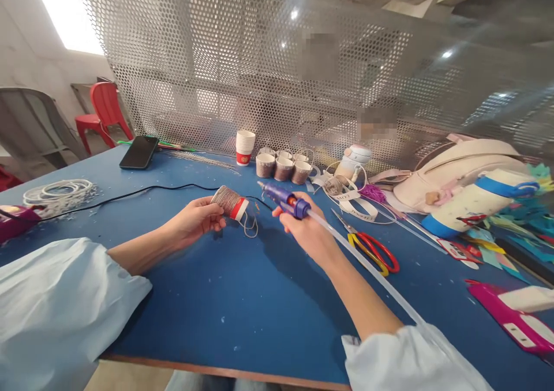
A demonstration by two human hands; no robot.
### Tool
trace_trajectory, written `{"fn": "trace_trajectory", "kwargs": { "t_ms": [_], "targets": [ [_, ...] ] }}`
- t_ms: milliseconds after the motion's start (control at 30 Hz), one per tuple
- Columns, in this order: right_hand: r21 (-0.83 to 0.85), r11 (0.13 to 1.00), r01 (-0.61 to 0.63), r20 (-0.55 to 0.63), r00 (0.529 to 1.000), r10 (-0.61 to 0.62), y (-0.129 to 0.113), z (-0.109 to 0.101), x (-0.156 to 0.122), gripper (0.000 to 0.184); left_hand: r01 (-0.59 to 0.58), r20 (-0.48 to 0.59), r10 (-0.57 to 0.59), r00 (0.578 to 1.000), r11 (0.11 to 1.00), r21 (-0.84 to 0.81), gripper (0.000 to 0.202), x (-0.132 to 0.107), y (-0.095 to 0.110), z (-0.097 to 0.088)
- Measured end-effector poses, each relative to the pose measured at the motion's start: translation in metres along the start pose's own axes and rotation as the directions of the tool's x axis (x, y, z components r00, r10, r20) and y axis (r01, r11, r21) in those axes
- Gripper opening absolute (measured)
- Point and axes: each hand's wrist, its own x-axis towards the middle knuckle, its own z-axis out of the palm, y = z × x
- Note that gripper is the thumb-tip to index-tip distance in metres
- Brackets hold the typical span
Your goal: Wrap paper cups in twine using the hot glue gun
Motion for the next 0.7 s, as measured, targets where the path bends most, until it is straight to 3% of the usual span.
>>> {"fn": "trace_trajectory", "kwargs": {
  "t_ms": [167, 700],
  "targets": [
    [-0.158, 0.987, -0.041, 0.099, 0.993, 0.057, -0.016, 0.011, -0.024, 0.023, -0.018, -0.025, 0.018, 1.0, 1.0, 0.007, 0.009, 0.0, 0.0, 0.0],
    [-0.245, 0.969, -0.019, 0.064, 0.997, 0.035, -0.019, 0.024, -0.03, 0.027, -0.037, 0.0, 0.038, 0.999, 0.994, 0.099, 0.012, -0.006, -0.003, 0.007]
  ]
}}
